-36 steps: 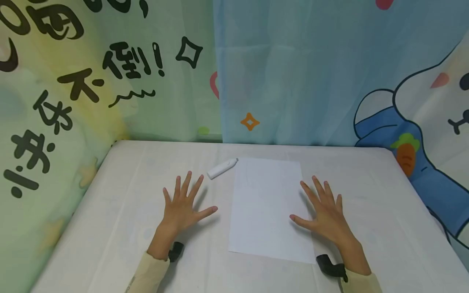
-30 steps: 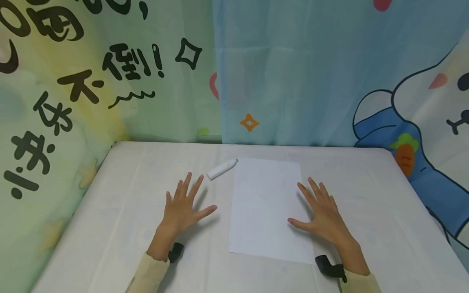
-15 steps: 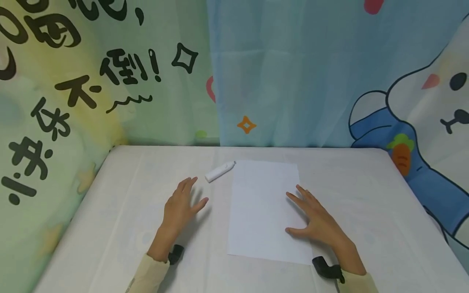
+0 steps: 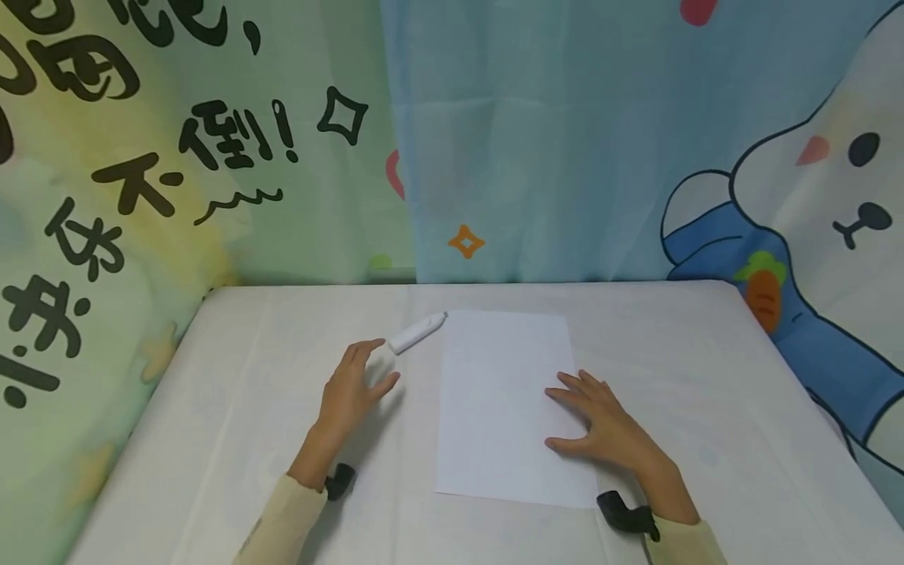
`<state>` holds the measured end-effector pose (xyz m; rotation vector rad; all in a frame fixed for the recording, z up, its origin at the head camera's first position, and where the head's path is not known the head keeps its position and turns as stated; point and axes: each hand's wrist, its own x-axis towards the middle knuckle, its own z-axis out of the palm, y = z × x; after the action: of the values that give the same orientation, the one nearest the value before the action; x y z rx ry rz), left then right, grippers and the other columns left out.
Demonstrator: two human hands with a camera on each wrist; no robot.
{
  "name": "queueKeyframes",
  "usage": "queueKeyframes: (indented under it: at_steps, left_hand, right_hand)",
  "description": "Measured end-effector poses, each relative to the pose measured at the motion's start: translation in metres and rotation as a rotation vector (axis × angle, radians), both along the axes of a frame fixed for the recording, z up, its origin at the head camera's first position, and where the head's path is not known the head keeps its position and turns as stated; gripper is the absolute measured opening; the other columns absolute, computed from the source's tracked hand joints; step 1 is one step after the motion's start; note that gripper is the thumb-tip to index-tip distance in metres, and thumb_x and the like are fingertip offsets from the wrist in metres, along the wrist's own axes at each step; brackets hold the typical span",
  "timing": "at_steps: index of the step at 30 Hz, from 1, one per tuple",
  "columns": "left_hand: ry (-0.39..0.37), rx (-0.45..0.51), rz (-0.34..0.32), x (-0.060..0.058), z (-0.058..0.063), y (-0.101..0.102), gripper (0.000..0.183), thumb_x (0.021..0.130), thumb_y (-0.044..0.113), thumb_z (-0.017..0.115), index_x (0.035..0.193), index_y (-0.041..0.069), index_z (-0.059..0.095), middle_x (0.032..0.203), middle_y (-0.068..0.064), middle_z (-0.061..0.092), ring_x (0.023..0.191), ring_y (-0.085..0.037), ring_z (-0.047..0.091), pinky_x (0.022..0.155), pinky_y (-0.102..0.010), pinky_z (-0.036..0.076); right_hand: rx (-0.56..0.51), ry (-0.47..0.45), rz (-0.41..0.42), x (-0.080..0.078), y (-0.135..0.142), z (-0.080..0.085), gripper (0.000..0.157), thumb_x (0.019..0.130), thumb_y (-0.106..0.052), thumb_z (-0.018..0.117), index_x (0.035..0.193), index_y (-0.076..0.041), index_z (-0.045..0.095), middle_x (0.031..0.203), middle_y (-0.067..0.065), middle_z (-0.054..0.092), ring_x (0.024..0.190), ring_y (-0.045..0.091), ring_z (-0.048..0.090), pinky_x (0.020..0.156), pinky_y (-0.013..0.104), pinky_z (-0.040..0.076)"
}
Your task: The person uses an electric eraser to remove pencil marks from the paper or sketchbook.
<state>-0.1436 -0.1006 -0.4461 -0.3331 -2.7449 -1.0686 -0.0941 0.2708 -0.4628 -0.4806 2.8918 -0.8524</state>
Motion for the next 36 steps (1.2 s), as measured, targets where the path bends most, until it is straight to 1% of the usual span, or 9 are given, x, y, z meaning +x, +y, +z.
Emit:
queueKeyframes:
  at_steps: [3, 9, 14, 18, 22, 28, 31, 36]
  left_hand:
    - [-0.001, -0.019, 0.001, -0.004, 0.000, 0.002, 0.052, 0.086, 0.020, 0.075, 0.130, 0.003, 0.055, 0.130, -0.019, 0.054, 0.113, -0.037, 0.058, 0.077, -0.051, 0.053]
    - [-0.010, -0.025, -0.001, -0.012, 0.000, 0.005, 0.051, 0.085, 0.019, 0.075, 0.130, 0.003, 0.056, 0.130, -0.020, 0.054, 0.113, -0.038, 0.058, 0.077, -0.051, 0.053]
    - [-0.045, -0.036, 0.001, -0.017, 0.001, 0.007, 0.050, 0.086, 0.019, 0.074, 0.130, 0.003, 0.056, 0.129, -0.020, 0.055, 0.112, -0.038, 0.058, 0.077, -0.052, 0.053]
    - [-0.087, -0.044, 0.029, -0.021, 0.002, 0.009, 0.050, 0.086, 0.020, 0.074, 0.130, 0.004, 0.057, 0.128, -0.020, 0.056, 0.107, -0.036, 0.060, 0.076, -0.051, 0.052]
    - [-0.116, -0.022, 0.034, -0.026, 0.002, 0.010, 0.050, 0.086, 0.021, 0.074, 0.130, 0.004, 0.057, 0.127, -0.020, 0.056, 0.108, -0.035, 0.059, 0.076, -0.051, 0.052]
    - [-0.140, 0.050, -0.012, -0.034, 0.002, 0.013, 0.050, 0.085, 0.013, 0.074, 0.129, -0.002, 0.055, 0.127, -0.024, 0.055, 0.112, -0.038, 0.056, 0.088, -0.051, 0.049]
    - [-0.153, 0.078, -0.028, -0.039, 0.003, 0.015, 0.050, 0.085, 0.010, 0.074, 0.129, -0.004, 0.054, 0.127, -0.026, 0.054, 0.113, -0.040, 0.055, 0.092, -0.051, 0.047]
    - [-0.180, 0.064, -0.027, -0.047, -0.001, 0.018, 0.052, 0.085, 0.011, 0.074, 0.130, -0.004, 0.054, 0.126, -0.027, 0.054, 0.110, -0.039, 0.055, 0.091, -0.051, 0.047]
  right_hand:
    - [-0.024, 0.008, 0.011, 0.000, 0.000, 0.001, 0.072, 0.072, -0.039, 0.082, 0.132, -0.005, 0.058, 0.146, 0.025, 0.041, 0.139, 0.051, 0.020, 0.110, 0.068, 0.011]
    - [-0.037, 0.014, 0.013, 0.000, 0.000, 0.001, 0.073, 0.072, -0.039, 0.082, 0.132, -0.005, 0.058, 0.146, 0.025, 0.041, 0.139, 0.052, 0.020, 0.110, 0.068, 0.011]
    - [-0.037, 0.009, 0.008, 0.000, 0.000, 0.000, 0.073, 0.072, -0.039, 0.082, 0.132, -0.006, 0.058, 0.146, 0.025, 0.041, 0.139, 0.052, 0.019, 0.110, 0.068, 0.010]
    - [-0.039, 0.003, -0.003, 0.000, -0.001, 0.000, 0.072, 0.072, -0.039, 0.082, 0.132, -0.006, 0.058, 0.146, 0.025, 0.041, 0.140, 0.051, 0.019, 0.110, 0.068, 0.010]
    - [-0.039, 0.001, -0.007, 0.001, -0.001, 0.001, 0.072, 0.072, -0.039, 0.082, 0.132, -0.006, 0.058, 0.146, 0.025, 0.041, 0.140, 0.051, 0.019, 0.110, 0.068, 0.010]
    - [-0.032, -0.002, -0.014, 0.002, 0.000, 0.002, 0.073, 0.072, -0.039, 0.081, 0.132, -0.005, 0.058, 0.146, 0.025, 0.041, 0.140, 0.051, 0.019, 0.110, 0.068, 0.010]
    - [-0.037, 0.001, -0.014, 0.002, 0.001, 0.002, 0.072, 0.072, -0.039, 0.081, 0.132, -0.005, 0.058, 0.146, 0.026, 0.041, 0.140, 0.052, 0.019, 0.110, 0.069, 0.010]
    - [-0.058, -0.002, -0.004, 0.003, 0.002, 0.000, 0.072, 0.072, -0.037, 0.081, 0.132, -0.005, 0.058, 0.146, 0.025, 0.041, 0.139, 0.052, 0.019, 0.110, 0.069, 0.009]
